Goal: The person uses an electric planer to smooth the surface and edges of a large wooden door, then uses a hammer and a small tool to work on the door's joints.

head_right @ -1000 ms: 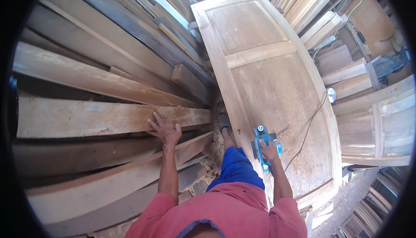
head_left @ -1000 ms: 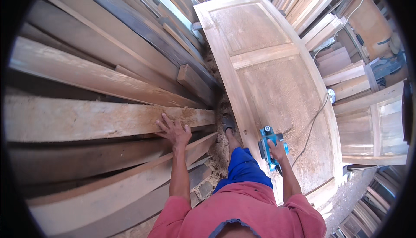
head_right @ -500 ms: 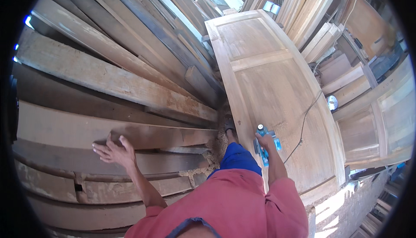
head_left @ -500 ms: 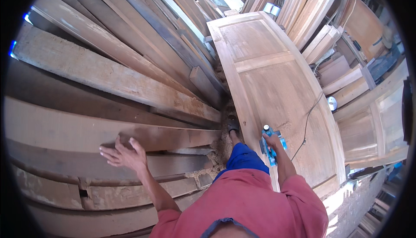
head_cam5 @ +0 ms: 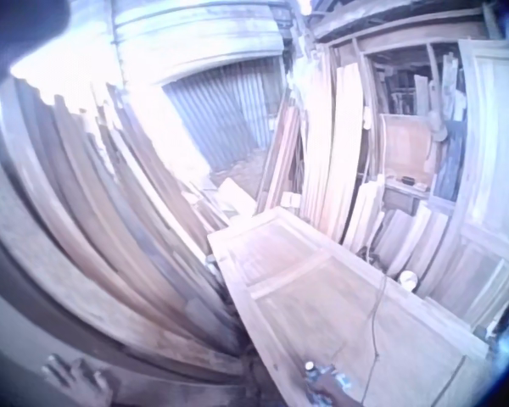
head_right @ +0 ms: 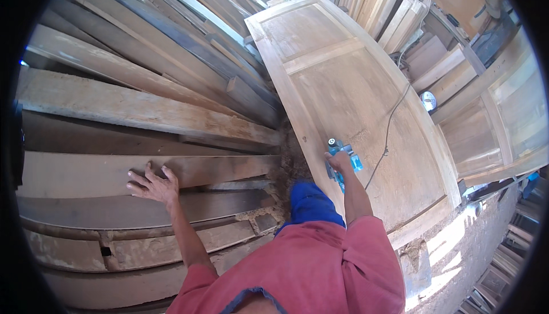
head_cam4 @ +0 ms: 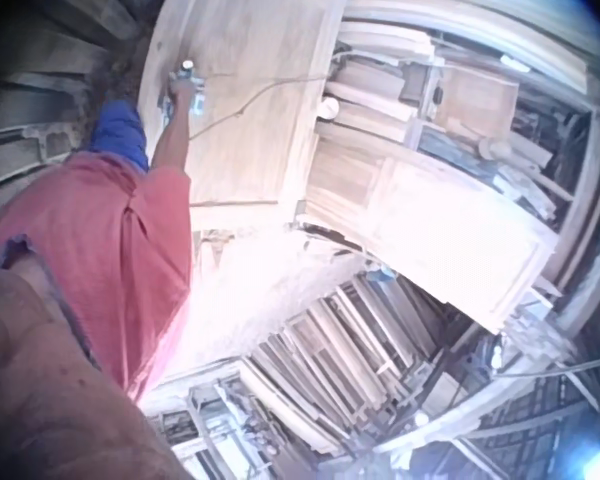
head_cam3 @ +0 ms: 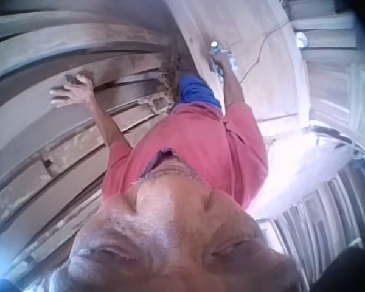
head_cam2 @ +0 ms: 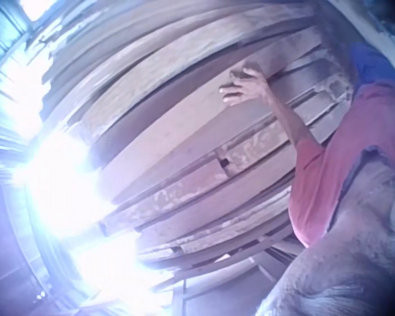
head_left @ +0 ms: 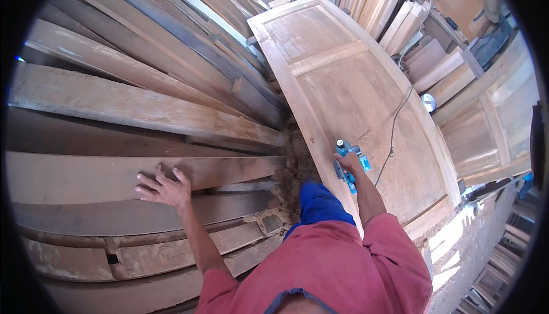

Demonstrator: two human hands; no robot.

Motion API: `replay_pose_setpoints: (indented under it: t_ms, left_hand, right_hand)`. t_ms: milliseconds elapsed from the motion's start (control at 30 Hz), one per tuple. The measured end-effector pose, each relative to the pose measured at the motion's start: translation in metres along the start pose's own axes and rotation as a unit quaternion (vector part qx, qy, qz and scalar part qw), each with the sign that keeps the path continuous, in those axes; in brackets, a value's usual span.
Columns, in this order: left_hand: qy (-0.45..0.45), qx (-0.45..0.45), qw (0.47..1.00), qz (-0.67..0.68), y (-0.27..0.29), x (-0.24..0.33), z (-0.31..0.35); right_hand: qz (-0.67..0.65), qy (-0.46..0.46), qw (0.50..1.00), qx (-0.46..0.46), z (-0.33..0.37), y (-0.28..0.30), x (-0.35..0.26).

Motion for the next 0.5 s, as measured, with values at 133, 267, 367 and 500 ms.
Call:
replay_pose_setpoints:
  t_ms: [133,267,367,500]
  left_hand:
    - [-0.015,0.029,0.999,0.015,-0.005,-0.001,0.008]
    - [-0.012,0.065,0.998,0.007,-0.011,-0.003,0.010]
    - [-0.015,0.082,0.997,0.009,-0.018,0.007,0.012]
    - [-0.031,0.117,0.993,-0.004,-0.016,0.005,0.008]
  right_hand:
    - [0.021,0.014,0.999,0.026,0.014,-0.016,0.006]
    - [0.027,0.048,0.996,0.075,0.028,-0.030,0.009]
    - [0.027,0.050,0.993,0.099,0.018,-0.035,0.026]
    - [-0.013,0.058,0.994,0.089,0.020,-0.024,0.017]
Point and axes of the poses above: each hand's wrist, its own z-axis away from the middle knuckle, its own y-axis out of the back of the hand, x = y × z, the point moved 4 cm from there along -z, towards the middle knuckle, and after that the axes turned 14 degrees about y, right-handed, at the moved point
